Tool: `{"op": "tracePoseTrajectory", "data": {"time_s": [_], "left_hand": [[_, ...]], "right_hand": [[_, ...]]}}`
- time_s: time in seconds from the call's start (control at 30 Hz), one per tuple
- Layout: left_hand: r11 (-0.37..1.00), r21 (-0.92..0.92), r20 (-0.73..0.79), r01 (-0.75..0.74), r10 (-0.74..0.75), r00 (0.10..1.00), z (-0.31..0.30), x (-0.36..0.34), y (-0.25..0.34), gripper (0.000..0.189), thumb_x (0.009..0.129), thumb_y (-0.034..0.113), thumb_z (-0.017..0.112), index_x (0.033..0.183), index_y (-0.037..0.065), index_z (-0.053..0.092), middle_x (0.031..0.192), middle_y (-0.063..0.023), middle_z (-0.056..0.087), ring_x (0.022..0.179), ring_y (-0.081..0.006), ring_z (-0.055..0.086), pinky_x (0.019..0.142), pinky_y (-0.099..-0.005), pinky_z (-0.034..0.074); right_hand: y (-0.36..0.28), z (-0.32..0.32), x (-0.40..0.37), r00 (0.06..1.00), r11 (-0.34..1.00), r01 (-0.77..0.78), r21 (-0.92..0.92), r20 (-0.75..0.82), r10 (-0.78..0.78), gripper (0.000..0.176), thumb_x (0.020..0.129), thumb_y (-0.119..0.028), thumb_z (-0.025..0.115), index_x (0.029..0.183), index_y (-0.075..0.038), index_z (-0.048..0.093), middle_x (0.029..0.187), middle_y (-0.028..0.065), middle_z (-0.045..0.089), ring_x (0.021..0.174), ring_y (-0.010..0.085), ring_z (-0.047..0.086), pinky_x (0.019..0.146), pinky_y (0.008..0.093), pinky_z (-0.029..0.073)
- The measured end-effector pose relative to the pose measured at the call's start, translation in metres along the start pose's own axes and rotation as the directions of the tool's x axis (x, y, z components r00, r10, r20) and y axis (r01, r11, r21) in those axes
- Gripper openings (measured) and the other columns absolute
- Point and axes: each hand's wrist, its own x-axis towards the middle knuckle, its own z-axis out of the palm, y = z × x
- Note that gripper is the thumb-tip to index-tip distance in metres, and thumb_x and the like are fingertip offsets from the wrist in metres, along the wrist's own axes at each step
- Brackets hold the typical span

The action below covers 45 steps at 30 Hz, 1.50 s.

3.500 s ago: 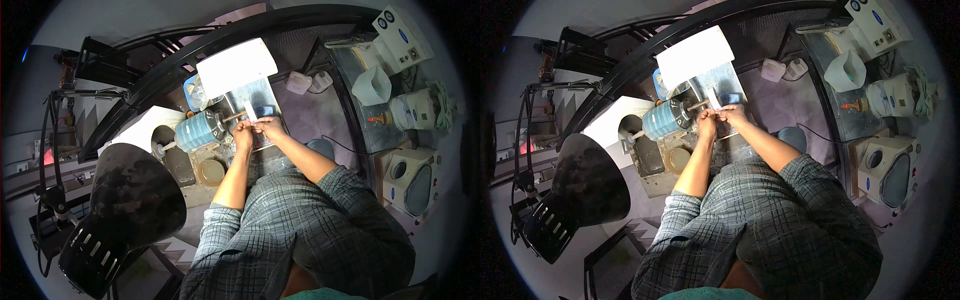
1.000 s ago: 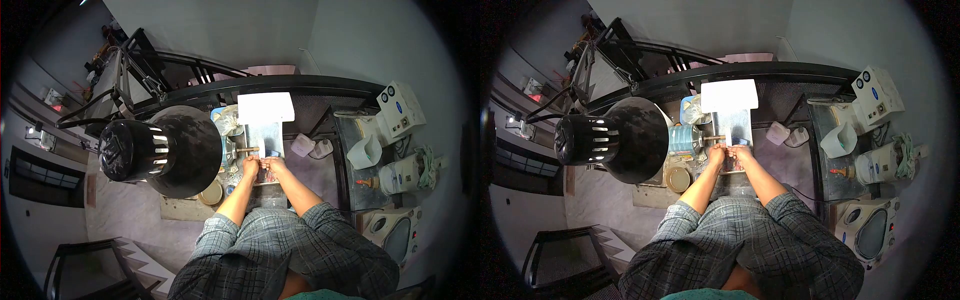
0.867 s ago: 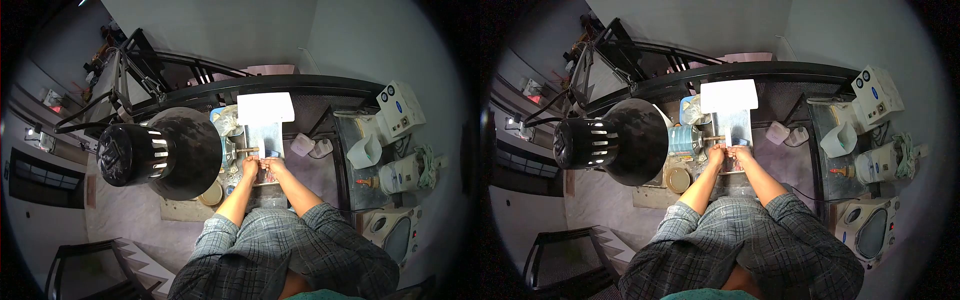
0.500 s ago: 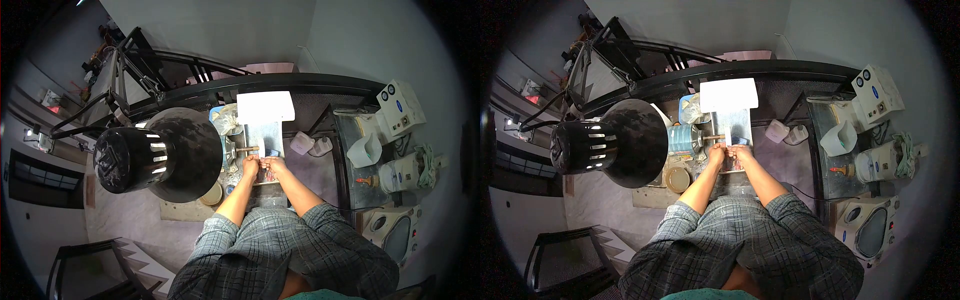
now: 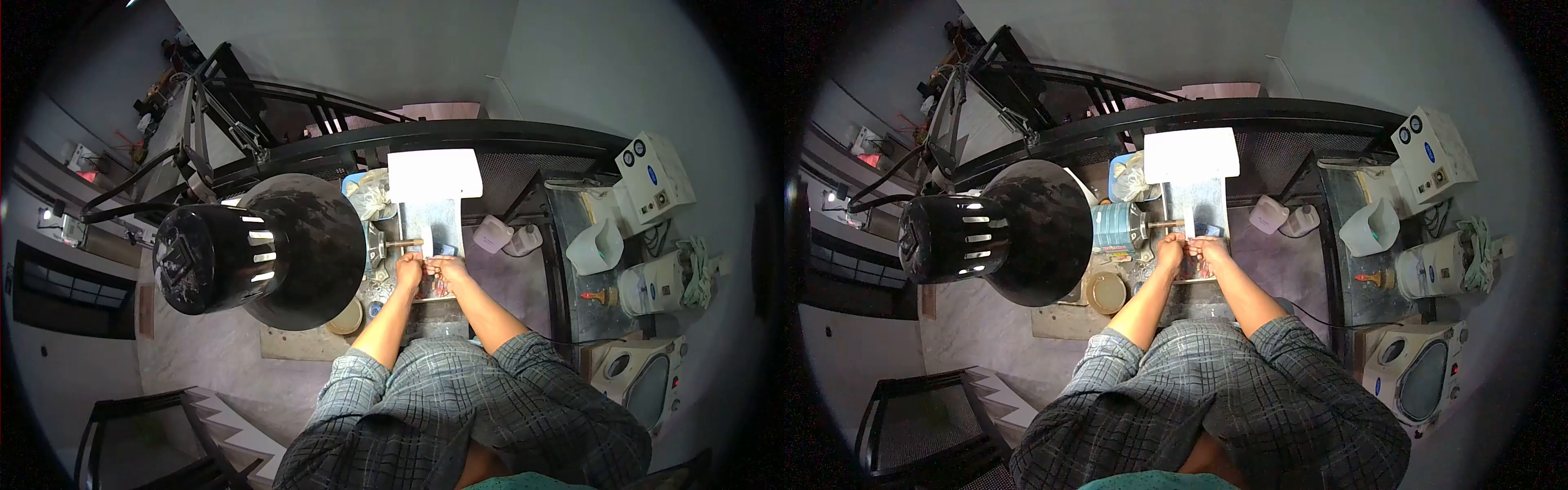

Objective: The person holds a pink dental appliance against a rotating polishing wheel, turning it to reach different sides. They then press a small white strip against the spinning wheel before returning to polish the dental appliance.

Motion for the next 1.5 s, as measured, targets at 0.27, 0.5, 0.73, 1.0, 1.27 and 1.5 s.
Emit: {"op": "tracePoseTrajectory", "data": {"time_s": [0.27, 0.5, 0.73, 1.0, 1.27, 1.5], "left_hand": [[0.999, -0.032, 0.004, 0.013, -0.013, 1.0, 0.003, -0.005, 0.006, 0.019, 0.089, 0.004, 0.048, 0.074, -0.002, 0.058, 0.065, -0.0091, 0.06, 0.048, -0.0156, 0.056, 0.044, -0.0275, 0.05], [0.999, -0.033, 0.013, 0.041, -0.041, 0.999, 0.002, -0.005, 0.009, 0.018, 0.087, 0.001, 0.047, 0.074, -0.003, 0.057, 0.066, -0.0098, 0.061, 0.048, -0.0162, 0.057, 0.044, -0.0269, 0.049], [0.999, -0.032, 0.009, 0.029, -0.029, 1.0, 0.001, -0.004, 0.006, 0.018, 0.089, 0.004, 0.048, 0.076, -0.003, 0.057, 0.066, -0.009, 0.06, 0.048, -0.0154, 0.056, 0.044, -0.0265, 0.049], [0.998, -0.014, 0.03, 0.056, -0.056, 0.998, 0.002, -0.008, 0.01, 0.016, 0.088, 0.005, 0.049, 0.076, 0.002, 0.058, 0.068, -0.0031, 0.06, 0.053, -0.0109, 0.054, 0.048, -0.0248, 0.046], [0.998, 0.008, 0.024, 0.062, -0.062, 0.998, -0.003, -0.001, 0.003, 0.016, 0.088, 0.005, 0.049, 0.076, 0.003, 0.058, 0.068, -0.0027, 0.059, 0.053, -0.0105, 0.053, 0.049, -0.0244, 0.046], [0.999, 0.011, 0.03, 0.048, -0.048, 0.998, -0.006, 0.003, -0.005, 0.015, 0.089, 0.006, 0.049, 0.076, 0.003, 0.057, 0.068, -0.0022, 0.059, 0.053, -0.0098, 0.053, 0.048, -0.0234, 0.045]], "right_hand": [[0.008, -0.005, 0.009, 1.0, 0.999, 0.004, 0.034, 0.015, -0.005, 0.003, 0.078, 0.0, 0.064, 0.079, 0.003, 0.064, 0.066, 0.007, 0.063, 0.049, 0.009, 0.052, 0.04, 0.0197, 0.035], [0.007, -0.005, 0.011, 1.0, 1.0, -0.012, 0.002, 0.023, 0.012, 0.004, 0.079, -0.001, 0.063, 0.077, 0.002, 0.064, 0.066, 0.0062, 0.063, 0.049, 0.0081, 0.052, 0.04, 0.0191, 0.034], [0.005, -0.006, 0.01, 0.999, 0.999, -0.017, -0.041, 0.039, 0.018, 0.006, 0.08, -0.002, 0.063, 0.083, 0.002, 0.064, 0.068, 0.0049, 0.063, 0.051, 0.0076, 0.055, 0.04, 0.0172, 0.04], [0.001, -0.005, 0.005, 0.998, 0.999, -0.029, -0.036, 0.047, 0.03, 0.006, 0.08, -0.003, 0.063, 0.084, 0.002, 0.064, 0.068, 0.0048, 0.063, 0.05, 0.0073, 0.054, 0.04, 0.0172, 0.039], [0.004, -0.005, 0.007, 1.0, 1.0, -0.014, -0.012, 0.027, 0.014, 0.005, 0.079, 0.0, 0.062, 0.08, 0.004, 0.064, 0.069, 0.0084, 0.064, 0.049, 0.0094, 0.054, 0.04, 0.0195, 0.036], [0.005, -0.007, 0.007, 0.996, 0.999, -0.039, 0.013, 0.077, 0.038, 0.008, 0.08, -0.002, 0.062, 0.086, 0.003, 0.063, 0.073, 0.0068, 0.064, 0.052, 0.0082, 0.055, 0.042, 0.0176, 0.041]]}}
